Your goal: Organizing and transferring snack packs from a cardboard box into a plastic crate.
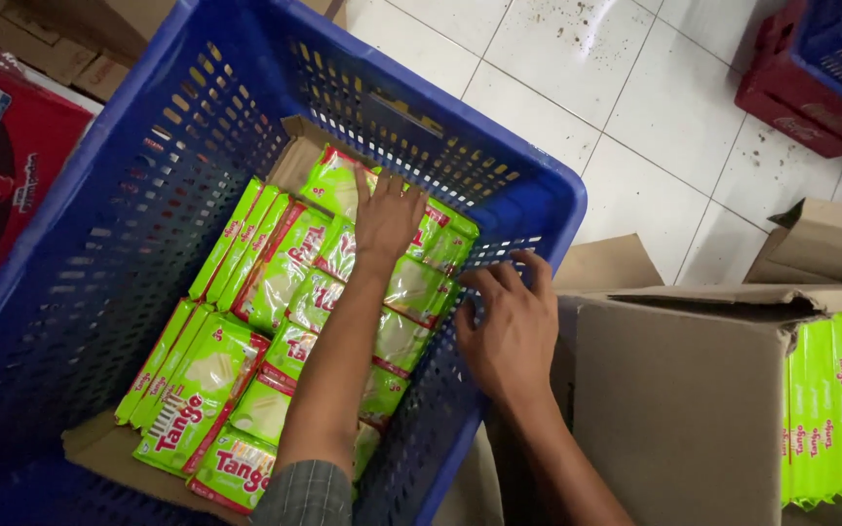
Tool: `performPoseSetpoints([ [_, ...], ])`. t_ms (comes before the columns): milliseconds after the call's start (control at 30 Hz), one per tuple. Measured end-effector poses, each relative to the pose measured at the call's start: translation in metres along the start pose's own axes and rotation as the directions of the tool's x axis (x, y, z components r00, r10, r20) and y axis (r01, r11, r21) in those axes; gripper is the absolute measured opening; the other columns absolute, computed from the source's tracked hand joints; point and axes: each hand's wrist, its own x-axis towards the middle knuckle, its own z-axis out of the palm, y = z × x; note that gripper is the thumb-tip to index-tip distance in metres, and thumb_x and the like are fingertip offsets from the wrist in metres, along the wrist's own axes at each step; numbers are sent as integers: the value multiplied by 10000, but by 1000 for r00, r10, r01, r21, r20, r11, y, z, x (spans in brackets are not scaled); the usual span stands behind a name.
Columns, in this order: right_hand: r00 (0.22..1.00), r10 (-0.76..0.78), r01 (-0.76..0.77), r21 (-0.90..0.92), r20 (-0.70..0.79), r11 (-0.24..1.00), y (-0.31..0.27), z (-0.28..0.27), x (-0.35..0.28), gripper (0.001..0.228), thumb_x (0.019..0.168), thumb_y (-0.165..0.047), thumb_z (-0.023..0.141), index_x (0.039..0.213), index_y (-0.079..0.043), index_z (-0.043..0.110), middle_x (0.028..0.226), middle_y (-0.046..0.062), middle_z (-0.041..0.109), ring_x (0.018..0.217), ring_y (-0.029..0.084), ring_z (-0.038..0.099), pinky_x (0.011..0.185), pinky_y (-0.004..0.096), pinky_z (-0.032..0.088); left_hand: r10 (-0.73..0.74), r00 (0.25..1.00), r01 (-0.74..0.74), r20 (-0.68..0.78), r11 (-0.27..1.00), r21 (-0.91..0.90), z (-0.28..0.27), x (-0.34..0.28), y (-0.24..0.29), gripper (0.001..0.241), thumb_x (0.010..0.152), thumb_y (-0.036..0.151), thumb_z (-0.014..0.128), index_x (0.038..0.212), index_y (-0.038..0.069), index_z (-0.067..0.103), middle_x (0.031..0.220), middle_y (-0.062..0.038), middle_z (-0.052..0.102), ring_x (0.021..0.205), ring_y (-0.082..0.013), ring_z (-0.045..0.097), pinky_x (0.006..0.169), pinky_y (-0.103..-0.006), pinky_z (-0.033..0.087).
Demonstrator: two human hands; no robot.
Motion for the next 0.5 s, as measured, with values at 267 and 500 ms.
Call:
performPoseSetpoints([
  [267,998,-38,40,43,-47,998,2,1,0,201,681,-152,683,873,-200,717,835,26,659,1159,319,532,994,420,391,5,991,-14,131,997,70,-15,8,4,419,983,463,323,1148,262,652,1180,18,661,1275,-208,429,1091,-710,77],
  [500,998,-26,28,31,-48,999,1,2,0,220,666,-160,680,878,-208,716,837,17,655,1161,310,530,963,422,409,3,954,-9,301,1000,16,-18,4,6,473,1001,479,288,1318,220,526,1362,-64,532,1304,-254,397,1127,-710,18],
])
